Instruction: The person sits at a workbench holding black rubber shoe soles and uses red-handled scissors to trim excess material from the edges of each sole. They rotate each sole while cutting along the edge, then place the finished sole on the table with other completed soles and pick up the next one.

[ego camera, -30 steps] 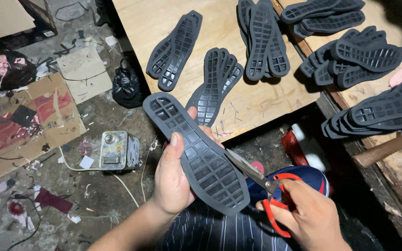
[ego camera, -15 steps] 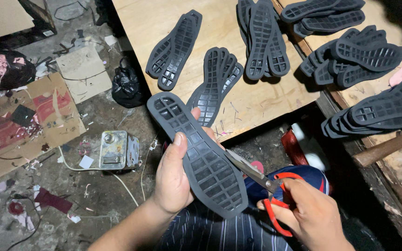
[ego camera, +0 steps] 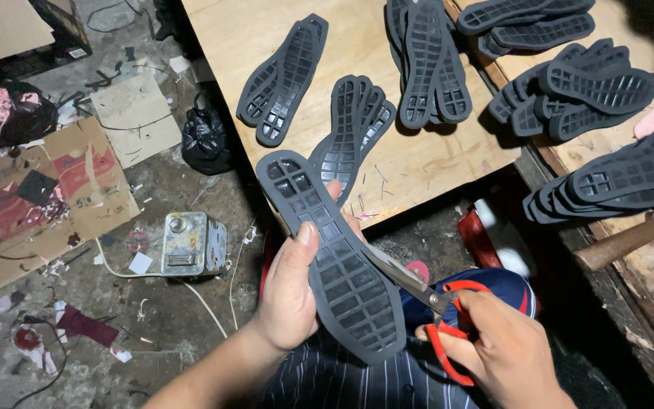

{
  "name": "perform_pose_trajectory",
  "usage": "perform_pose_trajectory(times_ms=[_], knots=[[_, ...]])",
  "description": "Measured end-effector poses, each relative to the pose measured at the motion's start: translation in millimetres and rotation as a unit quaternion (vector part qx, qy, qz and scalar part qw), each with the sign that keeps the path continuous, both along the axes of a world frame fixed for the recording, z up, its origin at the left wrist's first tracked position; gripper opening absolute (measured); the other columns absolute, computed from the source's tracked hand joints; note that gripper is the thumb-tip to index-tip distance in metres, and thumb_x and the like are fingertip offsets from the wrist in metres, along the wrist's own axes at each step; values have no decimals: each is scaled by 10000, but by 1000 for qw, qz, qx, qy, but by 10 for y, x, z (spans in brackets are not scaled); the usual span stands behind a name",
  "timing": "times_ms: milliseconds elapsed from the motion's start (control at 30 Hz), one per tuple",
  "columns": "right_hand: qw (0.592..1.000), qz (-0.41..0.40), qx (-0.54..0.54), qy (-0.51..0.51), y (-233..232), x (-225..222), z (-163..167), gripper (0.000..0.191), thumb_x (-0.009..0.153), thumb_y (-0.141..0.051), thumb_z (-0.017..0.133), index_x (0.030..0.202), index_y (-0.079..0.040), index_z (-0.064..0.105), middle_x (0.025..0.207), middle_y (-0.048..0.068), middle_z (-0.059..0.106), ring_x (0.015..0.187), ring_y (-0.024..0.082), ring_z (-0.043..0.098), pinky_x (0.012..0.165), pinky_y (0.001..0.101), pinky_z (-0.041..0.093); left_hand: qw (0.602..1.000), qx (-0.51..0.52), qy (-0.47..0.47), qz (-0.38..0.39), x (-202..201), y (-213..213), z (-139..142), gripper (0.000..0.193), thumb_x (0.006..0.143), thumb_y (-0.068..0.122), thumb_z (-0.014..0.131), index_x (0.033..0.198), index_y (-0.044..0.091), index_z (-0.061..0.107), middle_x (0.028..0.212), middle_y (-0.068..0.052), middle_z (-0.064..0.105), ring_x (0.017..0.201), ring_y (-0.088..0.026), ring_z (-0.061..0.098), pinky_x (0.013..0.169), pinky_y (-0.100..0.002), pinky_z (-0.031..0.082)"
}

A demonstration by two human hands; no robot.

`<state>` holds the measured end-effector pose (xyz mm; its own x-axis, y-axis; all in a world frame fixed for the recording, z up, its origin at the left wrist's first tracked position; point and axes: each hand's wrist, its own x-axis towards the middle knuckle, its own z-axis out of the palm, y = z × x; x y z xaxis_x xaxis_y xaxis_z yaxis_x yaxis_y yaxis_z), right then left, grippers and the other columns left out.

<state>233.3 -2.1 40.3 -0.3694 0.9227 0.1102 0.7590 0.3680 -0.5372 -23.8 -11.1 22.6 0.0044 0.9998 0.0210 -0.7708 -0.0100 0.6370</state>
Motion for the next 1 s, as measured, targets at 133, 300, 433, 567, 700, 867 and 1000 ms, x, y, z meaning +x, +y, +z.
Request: perform_pose_trajectory(times_ms=[133, 300, 433, 567, 700, 867, 1000], knots=[[1000, -4, 3, -2, 2, -9, 4, 525, 554, -389, 929, 914, -68, 722, 675, 66, 650, 547, 216, 650, 504, 331, 503, 999, 26, -19, -10, -6, -1, -23, 696, 1136, 381, 375, 1665, -26, 178, 1227, -123, 534, 1100, -197, 546, 1012, -369, 464], [999, 23, 47, -10, 10, -8, 7, 530, 569, -394, 905, 926, -52, 713, 704, 77, 659, 579, 233, 654, 519, 335, 502, 1000, -1, 22, -14, 6, -22, -10, 726, 1106, 392, 357, 1654, -35, 147, 1264, -107, 536, 1142, -182, 550, 1043, -353, 448], [999, 9, 30, -9, 0, -13, 3, 530, 589, -409, 912, 944, -68, 717, 701, 76, 661, 580, 234, 662, 526, 338, 509, 999, 5, 40, -17, 24, -44, 10, 750, 1108, 388, 355, 1664, -48, 101, 1280, -95, 530, 1172, -175, 546, 1081, -346, 433], [999, -13, 2, -30, -4, -15, 5, 540, 583, -438, 940, 934, -83, 733, 678, 76, 664, 558, 242, 665, 520, 348, 511, 999, 12, 40, -21, 21, -50, 13, 747, 1120, 379, 352, 1672, -49, 90, 1287, -98, 523, 1167, -181, 546, 1078, -353, 433], [998, 24, 57, -13, -11, -26, 5, 529, 594, -409, 888, 940, -55, 702, 748, 79, 679, 619, 245, 677, 548, 336, 515, 999, 2, 47, -12, 70, -64, -4, 730, 1098, 339, 364, 1663, -37, 95, 1308, -97, 516, 1195, -182, 544, 1091, -360, 429], [999, -3, 27, -28, -18, -43, 4, 541, 558, -413, 910, 928, -69, 716, 701, 73, 675, 584, 241, 678, 532, 342, 517, 997, 3, 74, -5, 86, -96, -37, 721, 1102, 333, 356, 1663, -43, 105, 1329, -99, 519, 1207, -179, 537, 1108, -360, 416], [1000, -4, 5, -27, -11, -53, 8, 549, 575, -444, 944, 916, -75, 720, 706, 68, 680, 557, 220, 676, 517, 337, 518, 999, -3, 52, -13, 90, -97, -66, 730, 1098, 338, 366, 1661, -44, 100, 1313, -102, 526, 1196, -189, 541, 1105, -375, 414]])
